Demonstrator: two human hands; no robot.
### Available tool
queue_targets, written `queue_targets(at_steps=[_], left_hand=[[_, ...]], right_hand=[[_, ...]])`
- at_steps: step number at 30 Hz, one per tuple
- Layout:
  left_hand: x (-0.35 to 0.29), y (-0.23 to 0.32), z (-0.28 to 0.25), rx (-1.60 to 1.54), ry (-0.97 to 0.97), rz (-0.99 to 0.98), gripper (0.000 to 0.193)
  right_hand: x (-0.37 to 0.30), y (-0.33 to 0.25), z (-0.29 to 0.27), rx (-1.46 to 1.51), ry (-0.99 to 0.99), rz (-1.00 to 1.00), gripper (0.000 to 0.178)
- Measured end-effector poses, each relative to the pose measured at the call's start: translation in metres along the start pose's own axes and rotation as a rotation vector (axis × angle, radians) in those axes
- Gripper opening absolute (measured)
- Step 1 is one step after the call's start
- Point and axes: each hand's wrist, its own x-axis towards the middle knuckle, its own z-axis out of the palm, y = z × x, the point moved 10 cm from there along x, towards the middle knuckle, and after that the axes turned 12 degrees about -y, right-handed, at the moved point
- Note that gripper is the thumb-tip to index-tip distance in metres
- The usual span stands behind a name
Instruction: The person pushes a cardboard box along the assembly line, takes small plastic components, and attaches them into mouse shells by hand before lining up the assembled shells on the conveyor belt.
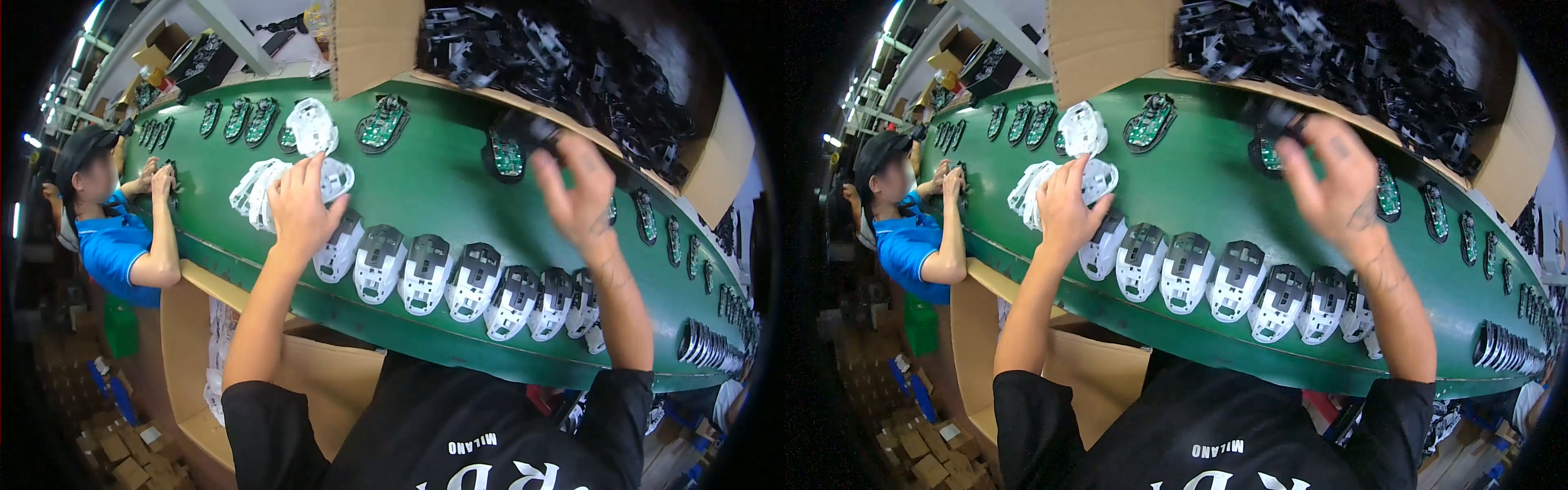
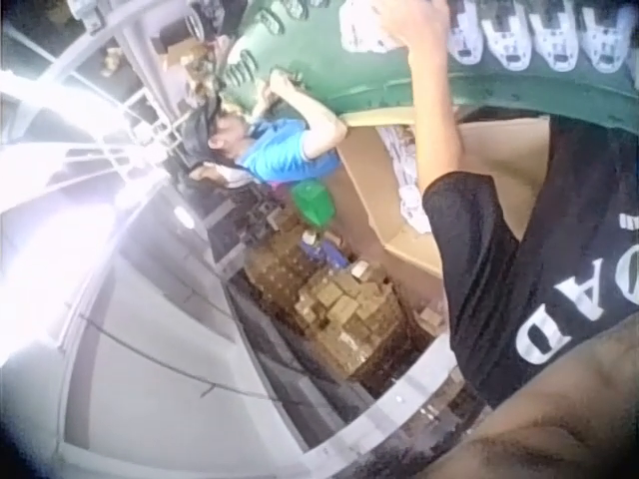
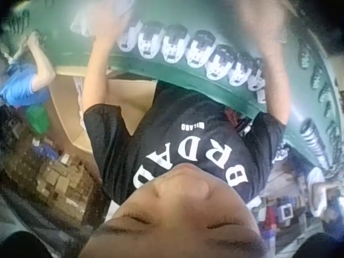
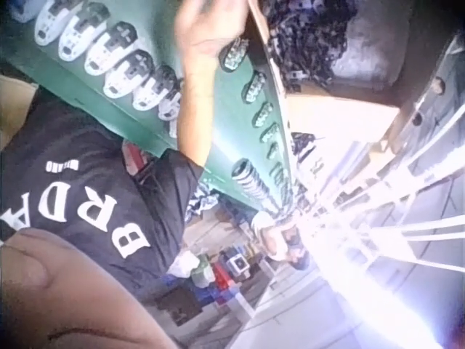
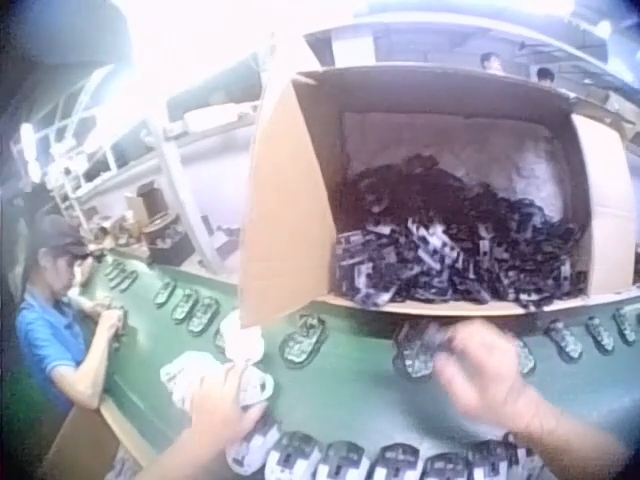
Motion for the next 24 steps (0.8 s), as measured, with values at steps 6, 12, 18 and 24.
queue_targets(at_steps=[6, 12, 18, 24], left_hand=[[0.011, -0.026, 0.010, -0.078, -0.085, -0.079, 0.074], [-0.019, 0.040, -0.052, -0.088, 0.105, 0.011, 0.064], [-0.065, 0.092, -0.021, -0.089, -0.153, 0.036, 0.069], [-0.060, 0.075, -0.013, -0.173, -0.145, 0.011, 0.073]], right_hand=[[-0.060, 0.053, 0.106, 0.499, -0.656, 0.617, 0.029], [-0.041, 0.044, 0.078, -0.029, -0.422, 0.353, 0.030], [-0.032, 0.009, 0.098, -0.058, -0.516, 0.142, 0.042], [-0.034, 0.012, 0.092, -0.023, -0.514, 0.187, 0.046]])
